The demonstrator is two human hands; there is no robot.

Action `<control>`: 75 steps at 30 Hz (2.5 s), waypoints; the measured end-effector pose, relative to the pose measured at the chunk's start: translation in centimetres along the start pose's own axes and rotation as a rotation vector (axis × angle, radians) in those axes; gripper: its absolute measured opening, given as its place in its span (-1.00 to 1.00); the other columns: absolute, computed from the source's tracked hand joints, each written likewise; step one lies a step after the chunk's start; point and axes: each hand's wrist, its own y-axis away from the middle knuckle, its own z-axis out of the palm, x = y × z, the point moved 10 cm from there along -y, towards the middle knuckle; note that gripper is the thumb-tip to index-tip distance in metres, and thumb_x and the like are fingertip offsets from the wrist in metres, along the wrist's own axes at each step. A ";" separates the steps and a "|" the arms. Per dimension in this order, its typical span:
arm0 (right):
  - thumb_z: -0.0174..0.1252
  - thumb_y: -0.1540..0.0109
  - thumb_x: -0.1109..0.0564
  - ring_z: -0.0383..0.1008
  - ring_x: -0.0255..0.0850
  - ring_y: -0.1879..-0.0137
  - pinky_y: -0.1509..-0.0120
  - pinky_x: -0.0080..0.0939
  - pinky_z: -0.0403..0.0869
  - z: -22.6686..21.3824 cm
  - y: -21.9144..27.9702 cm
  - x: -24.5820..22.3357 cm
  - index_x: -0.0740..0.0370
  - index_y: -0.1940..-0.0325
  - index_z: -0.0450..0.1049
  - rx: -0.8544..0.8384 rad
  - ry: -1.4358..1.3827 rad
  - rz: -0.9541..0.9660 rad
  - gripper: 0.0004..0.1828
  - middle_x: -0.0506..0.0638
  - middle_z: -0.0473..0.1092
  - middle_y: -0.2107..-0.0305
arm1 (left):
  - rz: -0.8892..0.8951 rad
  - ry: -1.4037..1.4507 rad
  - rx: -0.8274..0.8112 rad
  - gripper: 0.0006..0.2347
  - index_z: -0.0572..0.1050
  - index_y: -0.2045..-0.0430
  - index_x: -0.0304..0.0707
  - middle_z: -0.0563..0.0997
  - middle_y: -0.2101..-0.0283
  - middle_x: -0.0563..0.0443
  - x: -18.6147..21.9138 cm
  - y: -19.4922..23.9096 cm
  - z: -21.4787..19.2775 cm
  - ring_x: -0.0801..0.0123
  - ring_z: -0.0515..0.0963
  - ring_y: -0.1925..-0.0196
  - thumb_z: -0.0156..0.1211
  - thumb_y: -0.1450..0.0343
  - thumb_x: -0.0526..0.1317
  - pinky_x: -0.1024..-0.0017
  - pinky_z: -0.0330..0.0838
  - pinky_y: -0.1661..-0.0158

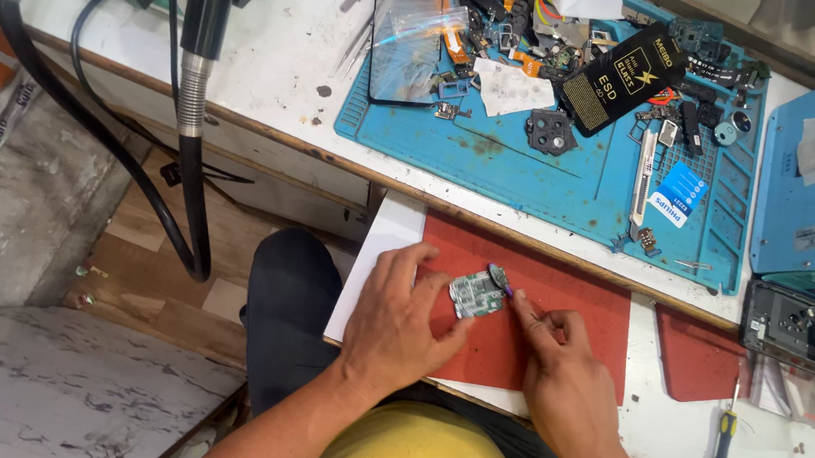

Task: The person cleans a small circuit board by scrubbing its surface with a toothbrush and then using a handheld air blower to remove debris. The person repeatedly scrubs different areas of the board and directs the air stream across the components.

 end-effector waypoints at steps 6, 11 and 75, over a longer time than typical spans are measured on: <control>0.04 -0.15 0.33 0.54 0.12 0.35 0.29 0.12 0.50 0.3 0.0 -0.6 -0.22 -0.39 0.35 -0.008 -0.023 -0.076 -0.25 0.03 0.43 0.14 | 0.006 0.036 0.020 -0.61 0.61 0.20 -0.43 0.44 -0.08 -0.21 -0.2 0.0 -0.3 -0.01 0.42 -0.12 0.49 -0.18 -0.17 0.18 0.37 -0.13; 0.03 -0.15 0.33 0.56 0.15 0.29 0.26 0.16 0.53 1.9 1.6 -1.6 -0.18 -0.50 0.26 -0.169 0.014 -0.151 -0.17 0.12 0.39 0.07 | -0.026 0.098 0.028 -0.59 0.60 0.19 -0.37 0.43 -0.07 -0.21 -0.6 -0.1 -0.6 -0.03 0.42 -0.12 0.54 -0.16 -0.15 0.16 0.36 -0.13; 0.00 -0.08 0.39 0.52 0.15 0.39 0.35 0.10 0.52 1.2 -0.1 -4.1 -0.08 -0.49 0.32 -0.106 0.011 -0.212 -0.13 0.16 0.37 0.13 | -0.044 0.094 0.015 -0.57 0.59 0.16 -0.31 0.46 -0.06 -0.14 -1.0 0.1 0.2 0.04 0.47 -0.06 0.60 -0.13 -0.21 0.21 0.44 -0.06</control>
